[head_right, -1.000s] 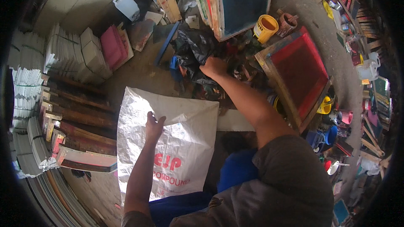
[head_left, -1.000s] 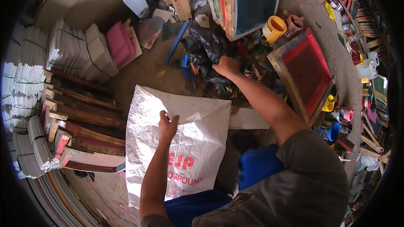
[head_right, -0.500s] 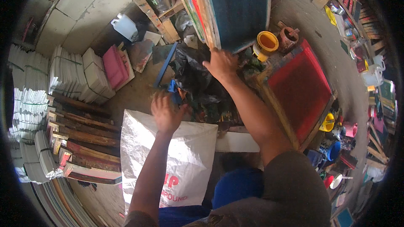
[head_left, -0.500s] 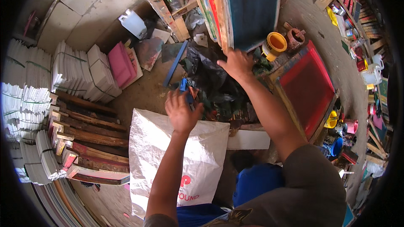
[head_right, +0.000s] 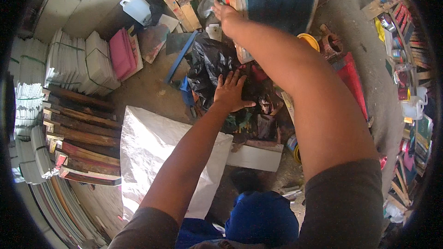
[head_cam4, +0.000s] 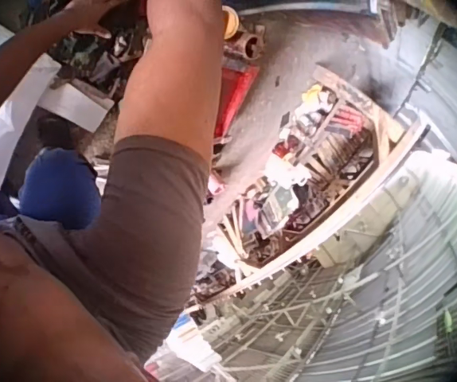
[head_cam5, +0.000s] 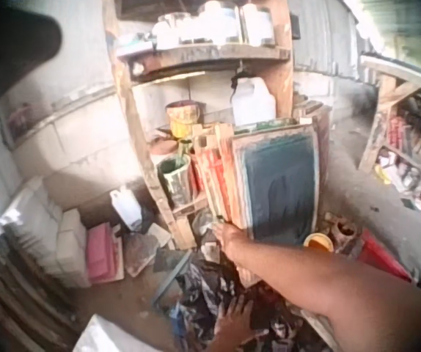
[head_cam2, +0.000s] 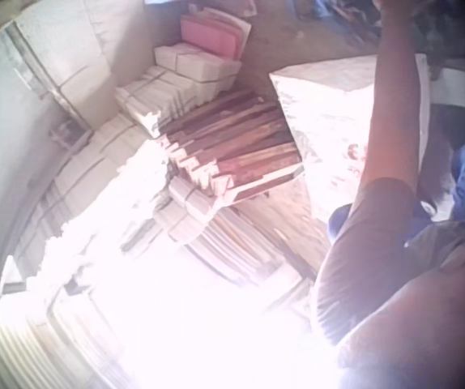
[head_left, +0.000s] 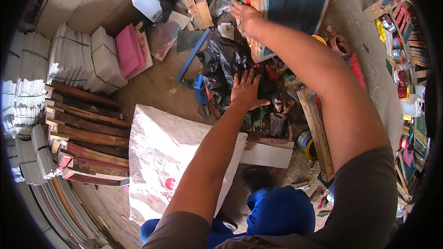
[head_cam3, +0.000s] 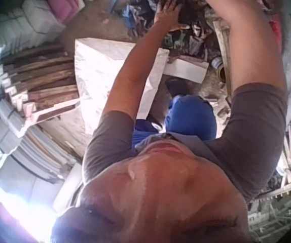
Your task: The person repeatedly picks up long dark rectangular sheets from the floor and stacks them against a wall. The person also picks up a wooden plank and places it vertically, then handles a green rectangular object and a white sack before placing them on a shelf.
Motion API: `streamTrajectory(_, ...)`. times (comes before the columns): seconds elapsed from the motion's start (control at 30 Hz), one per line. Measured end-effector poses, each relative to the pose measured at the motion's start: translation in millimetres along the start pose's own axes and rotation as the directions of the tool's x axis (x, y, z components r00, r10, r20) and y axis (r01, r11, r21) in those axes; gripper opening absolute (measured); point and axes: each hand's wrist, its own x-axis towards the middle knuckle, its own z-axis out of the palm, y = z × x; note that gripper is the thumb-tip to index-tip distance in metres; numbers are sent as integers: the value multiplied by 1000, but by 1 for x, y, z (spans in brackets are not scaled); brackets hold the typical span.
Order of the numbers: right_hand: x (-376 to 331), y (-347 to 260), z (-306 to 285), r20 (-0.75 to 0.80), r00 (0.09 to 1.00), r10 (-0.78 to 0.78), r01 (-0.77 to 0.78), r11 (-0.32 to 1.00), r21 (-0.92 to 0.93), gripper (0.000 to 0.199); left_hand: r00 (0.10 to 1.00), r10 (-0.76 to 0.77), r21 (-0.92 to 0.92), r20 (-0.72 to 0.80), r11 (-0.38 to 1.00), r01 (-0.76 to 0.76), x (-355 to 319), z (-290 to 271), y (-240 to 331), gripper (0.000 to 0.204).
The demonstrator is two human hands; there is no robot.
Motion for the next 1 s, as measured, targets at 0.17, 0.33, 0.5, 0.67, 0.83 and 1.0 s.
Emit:
streamTrajectory(0.17,-10,6,-21,61,997,-57,58,998,-6,73,997,-74,-54,14,996,75,2,5,-3,125)
streamTrajectory(0.33,-17,14,-22,61,994,-94,89,993,72,78,996,-74,21,53,997,73,9,6,0,125)
streamTrajectory(0.5,-17,18,-19,36,992,-121,115,982,149,95,998,-56,48,17,997,55,9,19,-5,122)
streamTrajectory(0.67,-19,19,-9,30,998,-61,57,990,126,102,998,-52,27,-28,998,53,1,24,-4,113)
streamTrajectory(0.83,-47,35,-21,-120,987,-109,136,958,250,60,989,-92,-45,-118,995,87,-32,51,-11,106)
streamTrajectory(1.0,-43,30,-20,-29,997,-70,74,976,204,93,988,-150,-98,-47,985,144,-78,42,-26,94)
